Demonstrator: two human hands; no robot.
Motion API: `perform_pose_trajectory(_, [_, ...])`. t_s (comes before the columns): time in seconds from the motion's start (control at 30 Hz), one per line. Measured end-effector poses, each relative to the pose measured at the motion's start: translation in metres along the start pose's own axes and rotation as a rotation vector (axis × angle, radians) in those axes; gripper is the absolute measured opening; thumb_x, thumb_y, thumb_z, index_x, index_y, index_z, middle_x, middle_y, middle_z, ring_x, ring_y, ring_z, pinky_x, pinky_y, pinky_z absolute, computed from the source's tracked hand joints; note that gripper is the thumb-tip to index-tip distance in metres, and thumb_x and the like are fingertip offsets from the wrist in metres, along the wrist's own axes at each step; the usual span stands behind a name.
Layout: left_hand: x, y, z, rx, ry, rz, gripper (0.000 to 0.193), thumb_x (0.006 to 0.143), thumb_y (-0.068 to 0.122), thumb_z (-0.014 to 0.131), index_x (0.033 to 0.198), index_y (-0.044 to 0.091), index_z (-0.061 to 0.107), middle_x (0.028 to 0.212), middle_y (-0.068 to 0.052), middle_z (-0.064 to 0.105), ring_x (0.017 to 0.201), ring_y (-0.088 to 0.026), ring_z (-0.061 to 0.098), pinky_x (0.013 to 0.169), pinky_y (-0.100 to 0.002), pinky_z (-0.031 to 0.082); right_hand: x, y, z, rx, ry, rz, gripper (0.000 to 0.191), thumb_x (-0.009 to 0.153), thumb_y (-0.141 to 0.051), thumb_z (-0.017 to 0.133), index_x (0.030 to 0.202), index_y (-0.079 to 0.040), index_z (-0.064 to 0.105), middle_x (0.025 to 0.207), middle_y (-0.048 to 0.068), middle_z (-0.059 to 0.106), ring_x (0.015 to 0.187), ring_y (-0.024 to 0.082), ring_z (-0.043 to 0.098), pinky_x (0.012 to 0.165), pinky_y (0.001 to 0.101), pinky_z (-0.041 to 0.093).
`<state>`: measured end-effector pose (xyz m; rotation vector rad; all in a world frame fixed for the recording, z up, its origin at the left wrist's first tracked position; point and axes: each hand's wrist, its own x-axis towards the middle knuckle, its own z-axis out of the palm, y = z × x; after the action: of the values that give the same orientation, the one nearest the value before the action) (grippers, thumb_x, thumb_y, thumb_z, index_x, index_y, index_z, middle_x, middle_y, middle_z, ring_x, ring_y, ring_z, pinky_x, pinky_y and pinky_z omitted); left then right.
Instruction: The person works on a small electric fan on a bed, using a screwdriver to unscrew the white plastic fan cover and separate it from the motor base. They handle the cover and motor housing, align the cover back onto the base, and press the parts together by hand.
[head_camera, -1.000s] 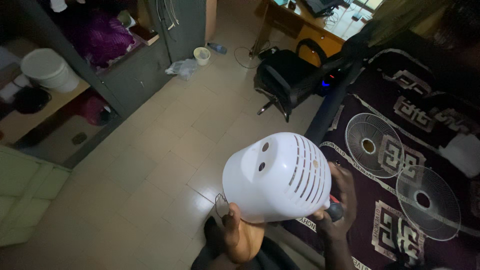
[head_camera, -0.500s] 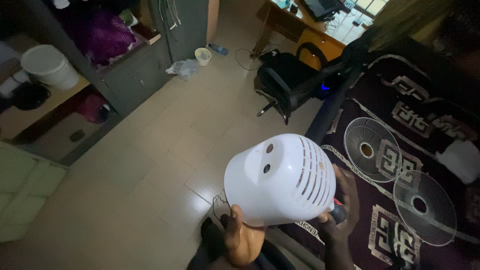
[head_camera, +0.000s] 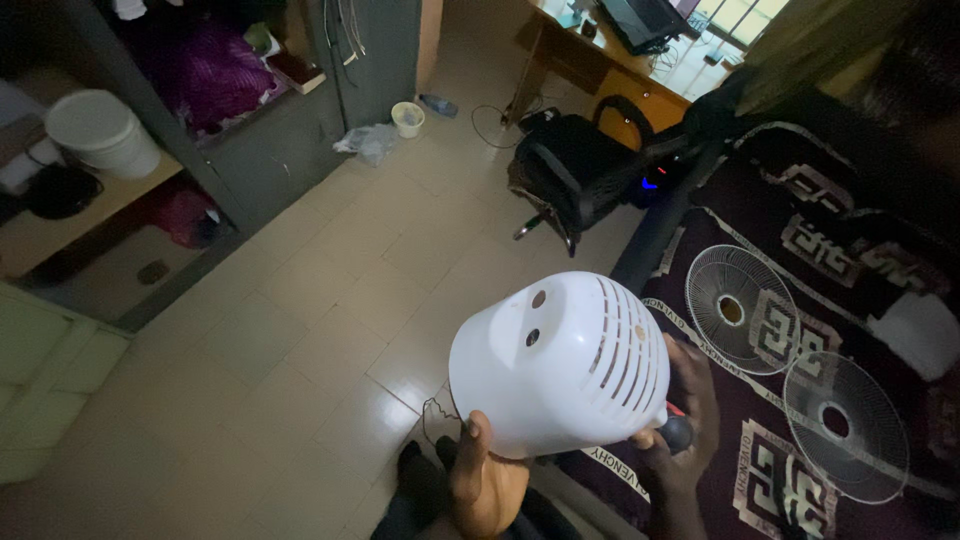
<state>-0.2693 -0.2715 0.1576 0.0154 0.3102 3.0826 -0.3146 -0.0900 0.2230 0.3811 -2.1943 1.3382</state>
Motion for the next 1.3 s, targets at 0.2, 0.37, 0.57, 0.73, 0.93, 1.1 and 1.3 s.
perform_pose_trajectory(0.2, [0.001, -0.004, -0.007, -0.009, 0.096, -0.015, 0.087, 0.095, 0.047, 0.065, 0.156, -0.001, 0.026, 0.155, -0.02, 0.041, 0.144, -0.036, 0.039, 0.118, -0.058, 0.032, 0.001, -0.001, -0.001, -0.054, -0.002, -0.024, 0.091, 0.092, -0.07, 0.067, 0.146, 0.002, 0.053, 0.139, 0.02, 0.059, 0.132, 0.032, 0.06, 0.115, 0.0487, 0.05])
perform_pose_trajectory(0.37, [-0.001, -0.008, -0.015, -0.014, 0.122, -0.026, 0.088, 0.091, 0.049, 0.066, 0.156, 0.004, 0.028, 0.155, -0.02, 0.041, 0.144, -0.037, 0.039, 0.116, -0.06, 0.033, 0.002, -0.002, -0.002, -0.045, -0.003, -0.049, 0.092, 0.091, -0.07, 0.068, 0.147, 0.002, 0.053, 0.139, 0.02, 0.059, 0.133, 0.032, 0.059, 0.115, 0.0477, 0.049])
perform_pose_trajectory(0.57, [0.0, -0.018, -0.038, -0.028, 0.124, -0.046, 0.078, 0.094, 0.045, 0.067, 0.141, -0.001, 0.025, 0.153, -0.022, 0.041, 0.143, -0.04, 0.039, 0.117, -0.064, 0.033, 0.001, -0.004, -0.002, -0.04, -0.006, 0.013, 0.097, 0.088, -0.073, 0.069, 0.146, 0.002, 0.052, 0.138, 0.02, 0.058, 0.131, 0.031, 0.06, 0.112, 0.0463, 0.05])
perform_pose_trajectory(0.73, [-0.007, -0.021, -0.044, -0.025, 0.052, -0.03, 0.09, 0.092, 0.044, 0.068, 0.156, -0.001, 0.024, 0.156, -0.021, 0.038, 0.143, -0.037, 0.039, 0.118, -0.059, 0.032, 0.0, -0.006, -0.003, -0.033, 0.001, 0.026, 0.096, 0.088, -0.073, 0.068, 0.146, 0.002, 0.054, 0.14, 0.02, 0.057, 0.134, 0.031, 0.058, 0.115, 0.0454, 0.047])
perform_pose_trajectory(0.93, [-0.008, -0.033, -0.064, -0.103, 0.183, -0.108, 0.071, 0.088, 0.036, 0.064, 0.148, 0.004, 0.042, 0.152, -0.024, 0.045, 0.14, -0.039, 0.043, 0.117, -0.058, 0.032, 0.001, -0.009, 0.001, -0.039, 0.008, 0.064, 0.099, 0.089, -0.074, 0.068, 0.149, 0.003, 0.051, 0.135, 0.017, 0.059, 0.127, 0.028, 0.061, 0.109, 0.0429, 0.052])
perform_pose_trajectory(1.1, [-0.017, -0.052, -0.089, -0.224, 0.031, 0.011, 0.027, 0.095, 0.024, 0.07, 0.101, 0.008, 0.05, 0.143, -0.023, 0.044, 0.136, -0.041, 0.041, 0.115, -0.062, 0.032, 0.005, -0.013, -0.004, 0.01, 0.004, 0.015, 0.099, 0.088, -0.073, 0.07, 0.147, 0.005, 0.051, 0.134, 0.018, 0.059, 0.126, 0.027, 0.062, 0.108, 0.0419, 0.051])
perform_pose_trajectory(1.3, [-0.014, -0.062, -0.105, -0.186, 0.202, -0.052, 0.048, 0.087, 0.025, 0.072, 0.119, 0.002, 0.045, 0.142, -0.022, 0.047, 0.134, -0.04, 0.043, 0.113, -0.06, 0.034, 0.004, -0.009, -0.003, -0.059, 0.024, 0.026, 0.099, 0.088, -0.073, 0.068, 0.147, 0.005, 0.053, 0.132, 0.017, 0.062, 0.125, 0.027, 0.063, 0.106, 0.0416, 0.053])
